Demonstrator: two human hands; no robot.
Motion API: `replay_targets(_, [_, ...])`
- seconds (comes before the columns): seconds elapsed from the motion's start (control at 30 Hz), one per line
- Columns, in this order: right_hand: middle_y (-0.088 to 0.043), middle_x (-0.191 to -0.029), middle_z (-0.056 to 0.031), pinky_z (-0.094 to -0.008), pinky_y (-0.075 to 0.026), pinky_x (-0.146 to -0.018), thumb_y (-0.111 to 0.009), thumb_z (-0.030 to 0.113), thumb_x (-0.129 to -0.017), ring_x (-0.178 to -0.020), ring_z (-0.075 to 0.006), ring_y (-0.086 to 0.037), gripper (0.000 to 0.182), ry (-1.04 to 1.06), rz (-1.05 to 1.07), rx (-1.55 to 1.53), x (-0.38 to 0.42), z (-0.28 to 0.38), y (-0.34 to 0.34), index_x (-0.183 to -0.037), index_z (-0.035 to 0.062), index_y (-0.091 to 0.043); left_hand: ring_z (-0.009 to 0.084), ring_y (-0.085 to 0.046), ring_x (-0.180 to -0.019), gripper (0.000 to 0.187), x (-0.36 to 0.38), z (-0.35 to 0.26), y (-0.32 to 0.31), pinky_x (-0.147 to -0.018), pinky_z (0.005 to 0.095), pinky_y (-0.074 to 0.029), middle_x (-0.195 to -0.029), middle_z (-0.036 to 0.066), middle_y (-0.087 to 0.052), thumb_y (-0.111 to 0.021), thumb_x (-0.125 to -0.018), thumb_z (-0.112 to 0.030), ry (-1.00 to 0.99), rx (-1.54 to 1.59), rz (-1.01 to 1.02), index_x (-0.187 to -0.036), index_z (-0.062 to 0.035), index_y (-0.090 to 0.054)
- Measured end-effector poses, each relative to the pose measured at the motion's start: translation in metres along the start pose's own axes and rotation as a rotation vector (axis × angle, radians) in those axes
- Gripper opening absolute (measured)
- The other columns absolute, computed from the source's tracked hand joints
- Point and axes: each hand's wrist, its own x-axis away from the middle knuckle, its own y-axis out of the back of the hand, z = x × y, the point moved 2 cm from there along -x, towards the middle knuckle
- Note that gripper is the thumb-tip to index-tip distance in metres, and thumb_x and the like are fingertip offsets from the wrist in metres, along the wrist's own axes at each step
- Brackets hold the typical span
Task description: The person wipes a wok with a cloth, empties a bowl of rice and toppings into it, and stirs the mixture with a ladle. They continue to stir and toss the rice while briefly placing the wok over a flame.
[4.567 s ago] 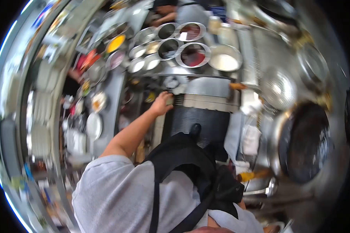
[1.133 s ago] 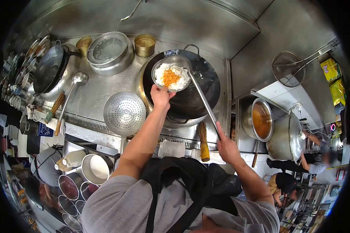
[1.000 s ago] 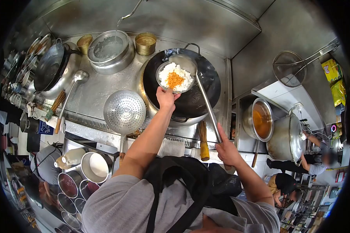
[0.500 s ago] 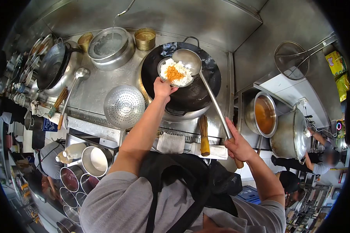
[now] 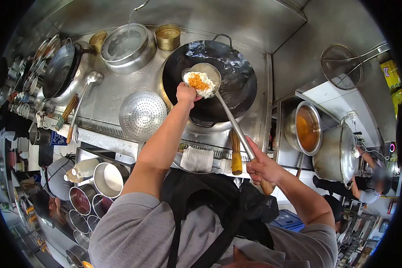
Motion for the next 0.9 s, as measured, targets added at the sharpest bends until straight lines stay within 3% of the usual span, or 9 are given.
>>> replay_targets(0.23, [-0.044,-0.075,-0.0046,-0.0274,-0.04,-0.046,-0.045,0.0,-0.093,-0.05,-0.0101,-0.04,0.082,-0.03,0.067,-0.265,-0.011,0.008,-0.01,-0.154,0.0367,-0.005,0.0256,-0.07,-0.083,0.018,-0.023,0.004,0.007,-0.056,0.0357,-0.063,-0.101,0.013,-0.066,-0.048,-0.086,0.003,0.013,-0.11,0.077,-0.099,-0.0034,-0.06])
replay_targets(0.3, [-0.043,-0.076,-0.0039,-0.0268,-0.038,-0.045,-0.045,0.005,-0.096,-0.049,-0.0095,-0.04,0.076,0.053,0.165,-0.576,-0.017,0.005,-0.004,-0.154,0.0358,-0.007,0.0254,-0.07,-0.081,0.017,-0.024,-0.008,0.006,-0.056,0.0347,-0.062,-0.099,0.013,-0.067,-0.049,-0.087,0.001,-0.048,-0.275,0.087,-0.098,-0.0036,-0.061])
replay_targets(0.47, [-0.043,-0.075,-0.0031,-0.0185,-0.031,-0.035,-0.044,0.007,-0.099,-0.042,-0.0018,-0.036,0.052,0.144,0.126,-0.88,-0.006,0.016,-0.01,-0.147,0.0247,-0.035,0.0265,-0.072,-0.069,0.016,-0.029,-0.048,-0.006,-0.055,0.0363,-0.057,-0.093,0.016,-0.07,-0.049,-0.086,-0.009,-0.244,-0.672,0.154,-0.096,-0.0036,-0.061])
replay_targets(0.57, [-0.041,-0.077,-0.0023,-0.0188,-0.031,-0.038,-0.046,0.011,-0.099,-0.044,-0.0029,-0.034,0.059,0.213,0.184,-0.972,0.005,0.017,-0.014,-0.151,0.0259,-0.024,0.0312,-0.071,-0.067,0.017,-0.022,-0.081,-0.021,-0.062,0.0395,-0.057,-0.096,0.02,-0.069,-0.051,-0.085,-0.01,-0.415,-0.837,0.251,-0.097,-0.004,-0.062])
replay_targets(0.6, [-0.041,-0.077,-0.0023,-0.0188,-0.031,-0.038,-0.046,0.011,-0.099,-0.044,-0.0029,-0.034,0.059,0.219,0.174,-0.988,0.009,0.014,-0.015,-0.151,0.0259,-0.024,0.0359,-0.07,-0.082,0.018,-0.004,-0.1,-0.025,-0.075,0.0418,-0.056,-0.099,0.024,-0.067,-0.053,-0.084,-0.012,-0.459,-0.943,0.273,-0.098,-0.0032,-0.061])
replay_targets(0.63, [-0.04,-0.076,-0.0019,-0.0189,-0.031,-0.038,-0.046,0.011,-0.099,-0.044,-0.0029,-0.033,0.06,0.242,0.189,-0.999,0.013,0.011,-0.015,-0.151,0.0272,-0.023,0.0389,-0.066,-0.097,0.02,0.001,-0.107,-0.031,-0.084,0.0456,-0.053,-0.102,0.026,-0.066,-0.056,-0.083,-0.014,-0.688,-1.094,0.224,-0.1,-0.004,-0.061])
replay_targets(0.7, [-0.039,-0.075,-0.0016,-0.0189,-0.032,-0.038,-0.046,0.011,-0.099,-0.043,-0.003,-0.032,0.061,0.268,0.191,-1.024,0.02,0.007,-0.018,-0.152,0.0286,-0.022,0.0402,-0.067,-0.087,0.015,0.005,-0.104,-0.042,-0.08,0.0489,-0.052,-0.085,0.023,-0.068,-0.059,-0.086,-0.017,-1.098,-1.087,0.034,-0.093,-0.0036,-0.06])
replay_targets(0.83, [-0.037,-0.073,-0.0009,-0.0202,-0.035,-0.036,-0.048,0.014,-0.098,-0.042,-0.0032,-0.033,0.066,0.24,0.131,-0.94,0.014,-0.004,-0.025,-0.153,0.0341,-0.016,0.0415,-0.065,-0.09,0.016,-0.001,-0.098,-0.056,-0.08,0.0491,-0.052,-0.085,0.024,-0.067,-0.059,-0.085,-0.016,-1.172,-1.148,0.049,-0.095,-0.0041,-0.061])
replay_targets(0.9, [-0.037,-0.072,-0.0011,-0.0206,-0.036,-0.036,-0.049,0.015,-0.098,-0.042,-0.003,-0.034,0.068,0.279,0.201,-0.95,0.007,-0.009,-0.017,-0.153,0.0337,-0.013,0.0423,-0.067,-0.083,0.015,-0.012,-0.11,-0.057,-0.076,0.0452,-0.055,-0.092,0.028,-0.065,-0.059,-0.086,-0.013,-0.972,-1.175,0.353,-0.096,-0.0027,-0.061])
